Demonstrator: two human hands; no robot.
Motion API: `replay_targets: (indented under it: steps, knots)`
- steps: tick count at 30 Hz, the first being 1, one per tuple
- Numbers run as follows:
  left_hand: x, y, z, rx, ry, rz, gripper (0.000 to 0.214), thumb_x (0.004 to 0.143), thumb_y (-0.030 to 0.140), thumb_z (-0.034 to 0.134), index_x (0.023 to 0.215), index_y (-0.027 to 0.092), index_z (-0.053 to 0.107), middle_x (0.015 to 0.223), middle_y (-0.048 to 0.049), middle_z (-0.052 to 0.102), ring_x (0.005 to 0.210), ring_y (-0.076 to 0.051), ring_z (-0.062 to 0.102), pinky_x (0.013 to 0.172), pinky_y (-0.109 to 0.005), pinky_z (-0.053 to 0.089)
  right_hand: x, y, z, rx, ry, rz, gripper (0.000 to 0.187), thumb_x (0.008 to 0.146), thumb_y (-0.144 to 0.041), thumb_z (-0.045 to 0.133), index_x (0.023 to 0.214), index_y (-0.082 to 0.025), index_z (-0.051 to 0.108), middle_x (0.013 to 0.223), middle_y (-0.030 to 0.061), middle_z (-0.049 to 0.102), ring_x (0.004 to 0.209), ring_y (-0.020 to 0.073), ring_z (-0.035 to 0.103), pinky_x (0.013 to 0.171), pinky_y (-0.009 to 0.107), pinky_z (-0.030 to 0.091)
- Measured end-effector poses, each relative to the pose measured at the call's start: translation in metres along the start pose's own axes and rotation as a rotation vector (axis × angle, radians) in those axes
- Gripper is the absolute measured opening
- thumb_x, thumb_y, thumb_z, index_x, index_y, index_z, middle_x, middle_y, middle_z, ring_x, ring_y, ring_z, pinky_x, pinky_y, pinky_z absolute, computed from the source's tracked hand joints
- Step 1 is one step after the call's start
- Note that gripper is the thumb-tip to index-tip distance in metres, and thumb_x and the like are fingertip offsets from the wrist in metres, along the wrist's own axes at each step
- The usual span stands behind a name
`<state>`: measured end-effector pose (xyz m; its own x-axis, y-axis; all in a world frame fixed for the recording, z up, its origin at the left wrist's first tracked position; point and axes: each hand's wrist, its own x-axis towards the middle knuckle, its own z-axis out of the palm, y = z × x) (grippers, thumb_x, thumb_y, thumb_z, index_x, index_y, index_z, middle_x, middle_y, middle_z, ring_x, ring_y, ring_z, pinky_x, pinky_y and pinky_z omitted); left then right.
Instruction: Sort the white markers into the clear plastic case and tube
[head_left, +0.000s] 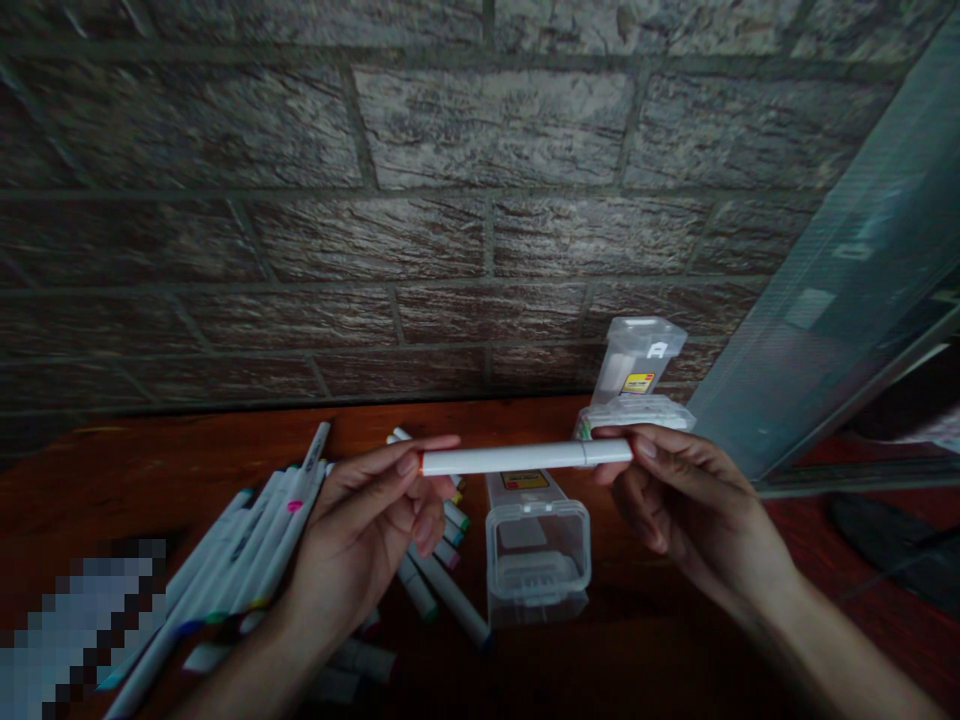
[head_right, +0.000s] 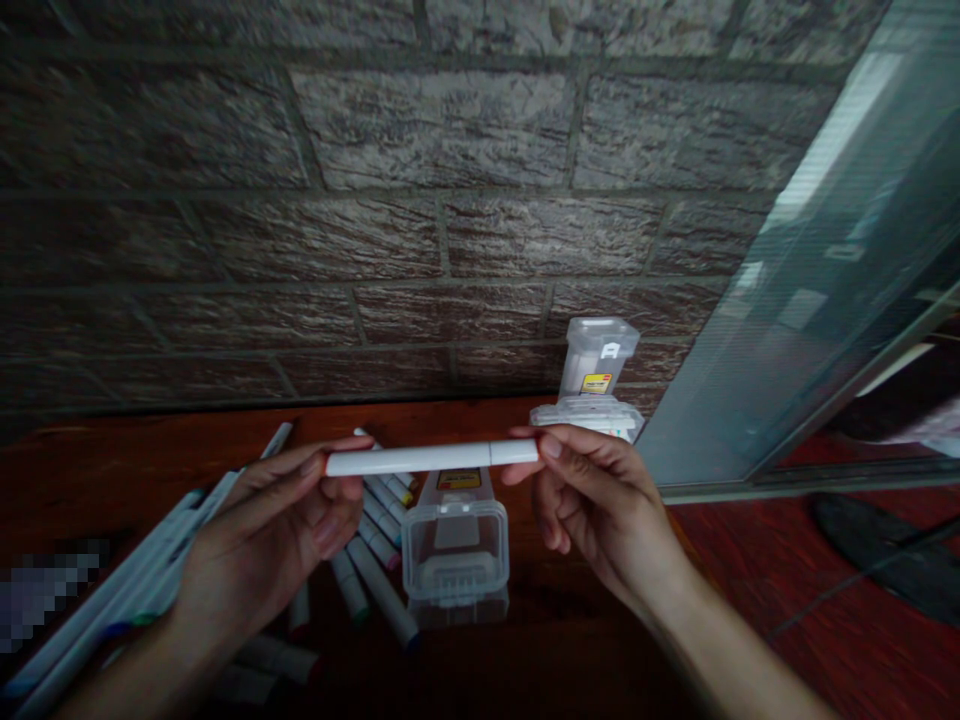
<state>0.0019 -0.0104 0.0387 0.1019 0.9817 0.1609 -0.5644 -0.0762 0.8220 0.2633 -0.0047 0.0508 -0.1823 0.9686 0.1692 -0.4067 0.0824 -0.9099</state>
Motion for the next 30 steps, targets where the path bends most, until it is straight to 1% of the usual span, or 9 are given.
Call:
replay_targets:
  steps: [5,9,14,17,21,24,26,28,30]
  knots:
    - [0.000,0.000,0.000,0.012,-0.009,0.010,0.026,0.082,0.024,0.081,0.105,0.013,0.083,0.070,-0.0071,0.077,0.045,-0.009,0.056,0.042,-0.019,0.046,0.000,0.002,0.000,-0.008,0.010,0.001,0.023,0.086,-0.037,0.081,0.081,-0.014,0.082,0.045,0.0009,0.060,0.034,0.0071,0.052,0.034,0.012,0.042]
    - [0.001,-0.003,-0.001,0.039,-0.013,0.031,0.026,0.086,0.025,0.077,0.110,0.016,0.082,0.071,-0.0066,0.076,0.045,-0.009,0.057,0.043,-0.019,0.046,0.000,0.002,0.000,-0.013,0.010,-0.015,0.023,0.087,-0.038,0.080,0.084,-0.016,0.083,0.042,0.0004,0.058,0.033,0.0072,0.051,0.034,0.012,0.040]
    - [-0.001,-0.005,-0.002,0.090,-0.021,0.070,0.023,0.087,0.026,0.077,0.108,0.017,0.082,0.072,-0.0056,0.075,0.046,-0.008,0.057,0.044,-0.019,0.046,0.001,0.003,0.000,-0.037,0.014,-0.027,0.030,0.086,-0.043,0.081,0.080,-0.014,0.083,0.045,0.0015,0.060,0.034,0.0060,0.052,0.035,0.011,0.039]
    - [-0.001,-0.006,-0.001,0.122,-0.021,0.088,0.022,0.087,0.027,0.078,0.107,0.018,0.083,0.072,-0.0043,0.074,0.046,-0.008,0.056,0.044,-0.018,0.046,0.002,0.005,0.000,-0.057,0.018,-0.043,0.030,0.086,-0.044,0.081,0.078,-0.015,0.081,0.046,0.0015,0.060,0.037,0.0063,0.054,0.036,0.011,0.040]
    - [0.000,-0.008,-0.003,0.187,-0.003,0.103,0.019,0.088,0.029,0.079,0.105,0.022,0.083,0.071,-0.0025,0.074,0.046,-0.007,0.056,0.043,-0.017,0.046,0.002,0.008,-0.001,-0.089,0.009,-0.081,0.025,0.087,-0.039,0.082,0.076,-0.017,0.079,0.049,0.0001,0.062,0.038,0.0059,0.055,0.037,0.010,0.042]
    - [0.001,-0.012,-0.007,0.274,0.000,0.109,0.018,0.089,0.030,0.078,0.107,0.025,0.082,0.074,-0.0016,0.075,0.046,-0.007,0.056,0.044,-0.018,0.047,0.001,0.010,-0.001,-0.107,0.021,-0.120,0.016,0.082,-0.034,0.086,0.081,-0.019,0.080,0.054,-0.0011,0.066,0.038,0.0058,0.055,0.036,0.011,0.044]
    - [0.001,-0.014,-0.010,0.329,0.002,0.122,0.018,0.089,0.029,0.078,0.107,0.026,0.081,0.075,-0.0010,0.075,0.047,-0.006,0.056,0.044,-0.018,0.046,0.002,0.011,-0.002,-0.127,0.030,-0.133,0.014,0.079,-0.030,0.088,0.085,-0.020,0.080,0.057,-0.0017,0.067,0.038,0.0054,0.055,0.035,0.010,0.044]
    - [0.001,-0.016,-0.010,0.383,0.018,0.144,0.019,0.088,0.029,0.079,0.106,0.025,0.081,0.070,0.0006,0.072,0.046,-0.006,0.054,0.044,-0.017,0.045,0.002,0.013,-0.003,-0.157,0.026,-0.146,0.013,0.079,-0.027,0.089,0.086,-0.021,0.080,0.056,-0.0027,0.066,0.038,0.0049,0.055,0.035,0.010,0.044]
    - [0.000,-0.016,-0.009,0.453,0.032,0.163,0.019,0.087,0.029,0.080,0.104,0.023,0.080,0.058,0.0033,0.065,0.044,-0.007,0.052,0.043,-0.017,0.044,0.003,0.014,-0.004,-0.195,0.010,-0.163,0.011,0.080,-0.024,0.088,0.085,-0.021,0.079,0.054,-0.0039,0.065,0.038,0.0049,0.055,0.036,0.009,0.045]
